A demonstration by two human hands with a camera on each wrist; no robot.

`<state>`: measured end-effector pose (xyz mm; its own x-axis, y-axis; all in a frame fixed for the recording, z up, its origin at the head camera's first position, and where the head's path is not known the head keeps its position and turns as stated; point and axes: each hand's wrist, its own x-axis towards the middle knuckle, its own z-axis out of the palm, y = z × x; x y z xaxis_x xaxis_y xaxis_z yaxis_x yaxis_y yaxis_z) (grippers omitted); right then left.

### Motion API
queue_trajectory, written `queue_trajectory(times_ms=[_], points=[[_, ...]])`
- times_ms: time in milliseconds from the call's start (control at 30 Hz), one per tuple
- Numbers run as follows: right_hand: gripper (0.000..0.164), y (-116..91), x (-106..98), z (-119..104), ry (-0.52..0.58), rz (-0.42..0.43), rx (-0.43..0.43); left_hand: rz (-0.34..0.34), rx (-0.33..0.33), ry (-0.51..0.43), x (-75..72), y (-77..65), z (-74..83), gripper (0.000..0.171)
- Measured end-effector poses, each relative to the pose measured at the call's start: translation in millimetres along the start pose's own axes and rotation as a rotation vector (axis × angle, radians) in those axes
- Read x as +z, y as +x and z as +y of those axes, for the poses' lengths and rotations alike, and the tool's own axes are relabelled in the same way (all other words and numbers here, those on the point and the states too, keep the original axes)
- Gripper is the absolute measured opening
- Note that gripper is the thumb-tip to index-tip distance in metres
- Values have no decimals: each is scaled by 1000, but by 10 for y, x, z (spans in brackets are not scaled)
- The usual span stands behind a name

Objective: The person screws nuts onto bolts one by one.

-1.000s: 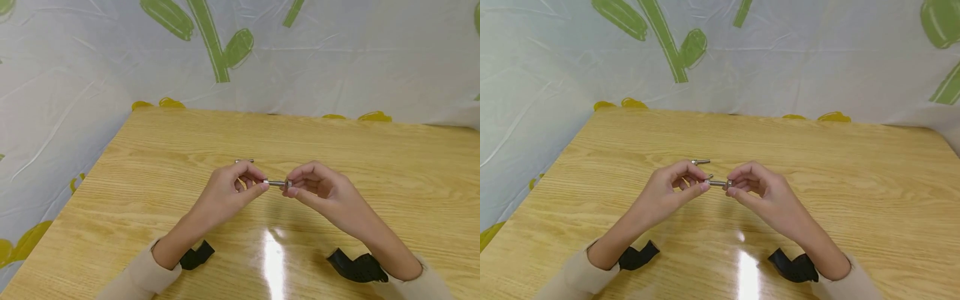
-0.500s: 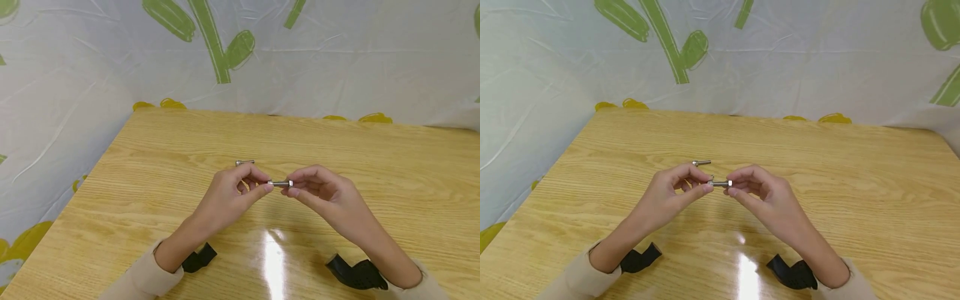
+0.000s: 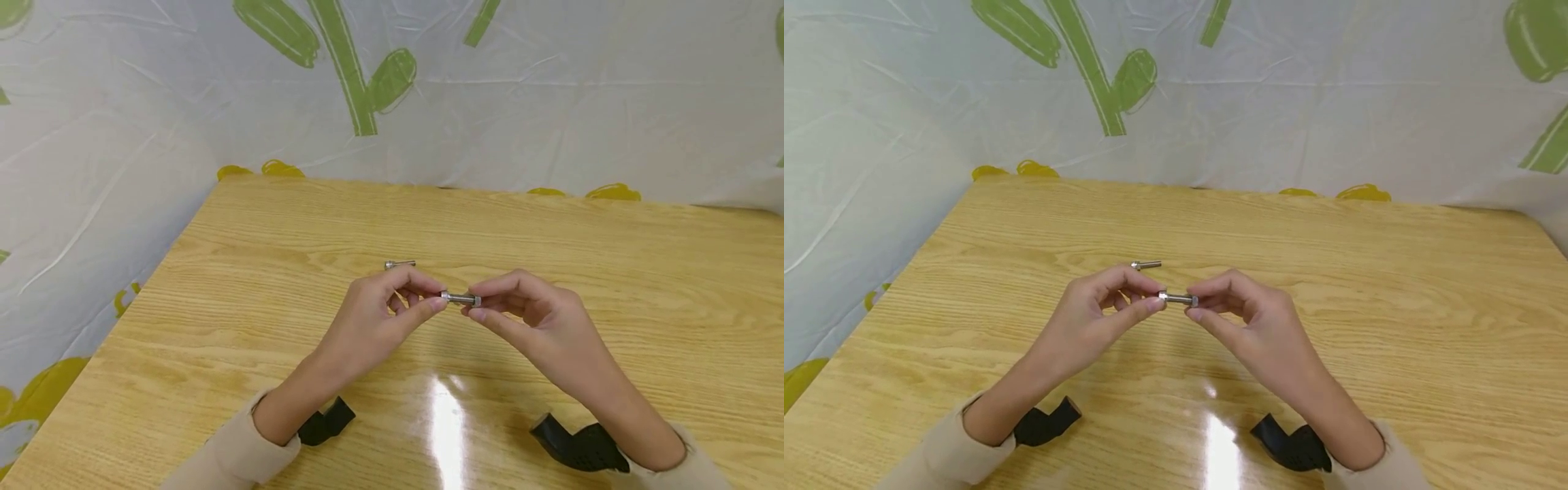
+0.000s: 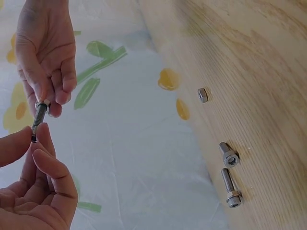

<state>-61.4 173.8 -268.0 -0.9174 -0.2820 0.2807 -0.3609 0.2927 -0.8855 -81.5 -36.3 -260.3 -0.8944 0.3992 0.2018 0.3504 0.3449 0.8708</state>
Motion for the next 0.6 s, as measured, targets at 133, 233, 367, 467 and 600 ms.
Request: queue_trajectory(times_ms=[133, 233, 367, 467, 600], points=[[25, -9, 29, 10, -67, 48, -78, -2, -20, -9, 9, -2, -7, 11], [28, -14, 44, 15, -106, 84, -124, -8, -38, -12, 14, -1, -6, 11], [31, -14, 45, 23, -119, 95, -186, -14, -47, -16, 18, 0, -2, 10], [30, -6, 31, 25, -151, 84, -237, -19, -49, -21, 21, 2, -6, 11], [29, 8, 9, 29, -226, 76, -312, -27, -56, -37, 23, 2, -9, 11]])
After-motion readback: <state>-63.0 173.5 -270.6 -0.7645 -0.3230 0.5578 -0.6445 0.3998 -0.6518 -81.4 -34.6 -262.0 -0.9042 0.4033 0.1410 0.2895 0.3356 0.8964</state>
